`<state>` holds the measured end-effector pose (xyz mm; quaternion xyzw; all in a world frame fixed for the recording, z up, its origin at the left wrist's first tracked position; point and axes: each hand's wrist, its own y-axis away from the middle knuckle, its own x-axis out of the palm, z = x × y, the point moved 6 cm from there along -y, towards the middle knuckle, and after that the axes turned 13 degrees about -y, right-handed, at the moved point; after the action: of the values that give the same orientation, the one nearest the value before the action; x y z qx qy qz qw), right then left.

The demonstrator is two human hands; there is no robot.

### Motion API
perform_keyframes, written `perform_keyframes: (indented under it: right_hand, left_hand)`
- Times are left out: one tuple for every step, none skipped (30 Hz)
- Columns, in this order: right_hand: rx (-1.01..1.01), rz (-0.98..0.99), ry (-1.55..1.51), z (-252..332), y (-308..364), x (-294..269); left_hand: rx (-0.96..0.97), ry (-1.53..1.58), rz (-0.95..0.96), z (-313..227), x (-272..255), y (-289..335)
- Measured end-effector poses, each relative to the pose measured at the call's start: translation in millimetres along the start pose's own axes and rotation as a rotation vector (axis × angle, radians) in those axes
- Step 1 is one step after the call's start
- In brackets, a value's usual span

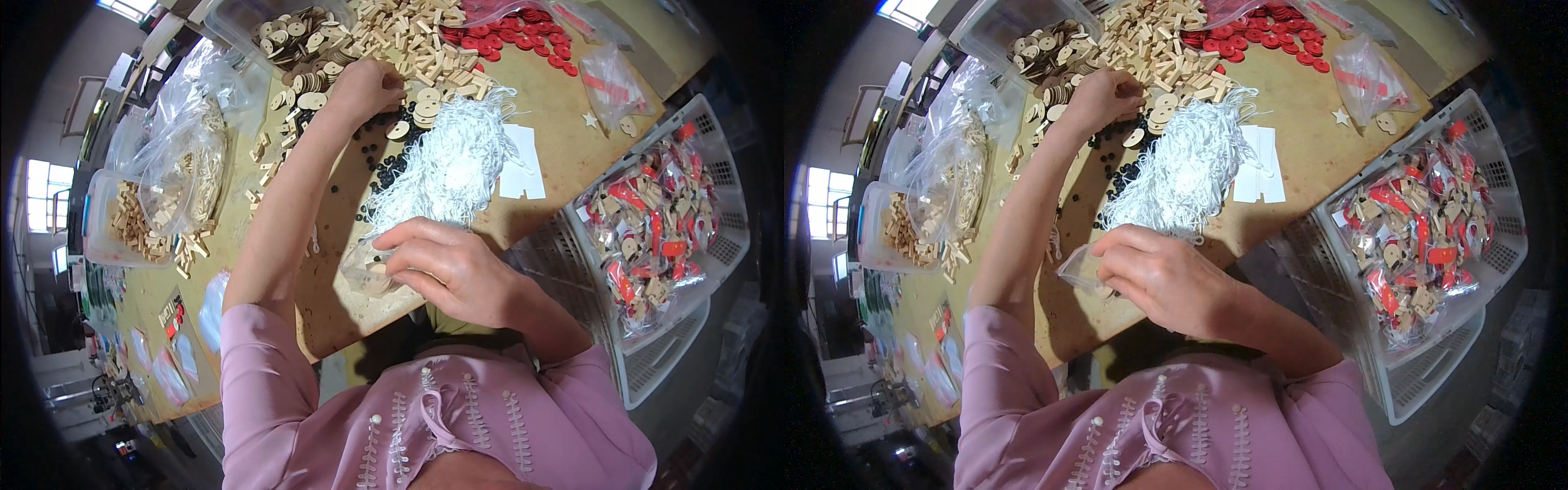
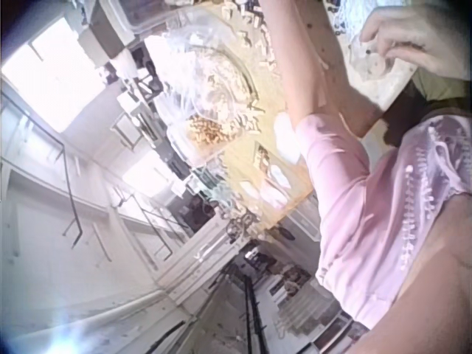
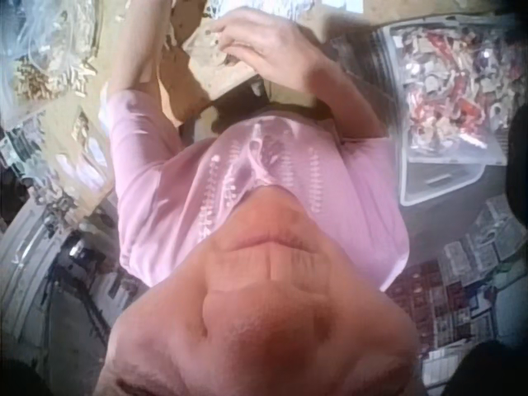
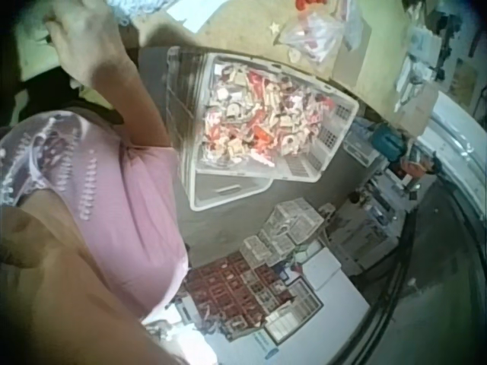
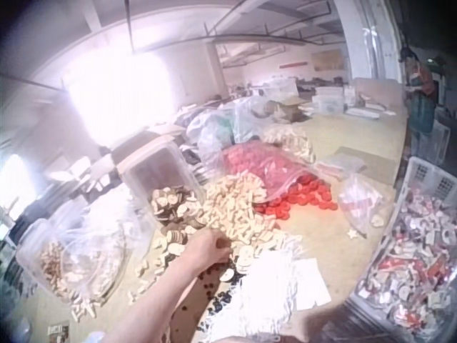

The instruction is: The person assembles small craft kits by placing wooden pieces, black beads, and white strings into clear plastic bags. They handle the items one by one, arrange them inside the bags, and then seal them.

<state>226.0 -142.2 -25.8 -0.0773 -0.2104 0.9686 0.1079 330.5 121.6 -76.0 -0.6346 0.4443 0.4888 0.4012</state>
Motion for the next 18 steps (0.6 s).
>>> perform_keyframes:
  right_hand:
    - [0.011,0.000,0.003,1,0,0]
    - [0.023,0.001,0.006,1,0,1]
    - [0.015,-0.007,0.008,2,0,0]
    - [0.007,-0.014,0.009,2,0,-1]
    - [-0.001,-0.020,0.009,3,0,-1]
    - [0.011,-0.028,0.012,3,0,-2]
    - [0.025,-0.038,0.013,4,1,-3]
    - [0.039,-0.045,0.012,4,1,-5]
    - [0.039,-0.059,0.032,4,1,-8]
    - [0.034,-0.064,0.049,4,-1,-11]
    - [0.029,-0.075,0.072,4,-2,-14]
    - [0.050,-0.098,0.109,3,-2,-21]
    - [0.060,-0.105,0.124,4,-2,-24]
    - [0.067,-0.100,0.130,7,-4,-25]
    - [0.076,-0.104,0.144,9,-6,-26]
    - [0.065,-0.086,0.176,14,-9,-24]
    - [0.081,-0.075,0.171,14,-9,-21]
    - [0.095,-0.061,0.166,14,-10,-19]
  left_hand:
    - [0.001,0.019,0.011,0,1,-1]
    - [0.006,0.004,0.011,2,1,0]
    - [0.012,-0.008,0.011,-1,-2,3]
    - [0.016,-0.021,0.011,-2,-6,7]
    - [-0.021,0.162,0.017,-1,-10,14]
    - [-0.059,0.346,0.021,1,-15,23]
    - [-0.096,0.531,0.028,3,-20,33]
    - [-0.032,0.674,0.020,0,-29,44]
    - [-0.013,0.753,0.029,-12,-44,62]
    - [0.007,0.801,0.074,-20,-57,81]
    - [0.037,0.851,0.120,-29,-67,97]
    - [0.086,0.875,0.147,-43,-75,109]
    - [0.126,0.893,0.168,-55,-84,124]
    - [0.141,0.948,0.118,-62,-93,142]
    - [0.156,0.815,0.117,-67,-99,155]
    - [0.197,0.694,0.093,-72,-105,167]
    - [0.238,0.573,0.070,-79,-112,177]
    - [0.258,0.482,0.080,-87,-119,183]
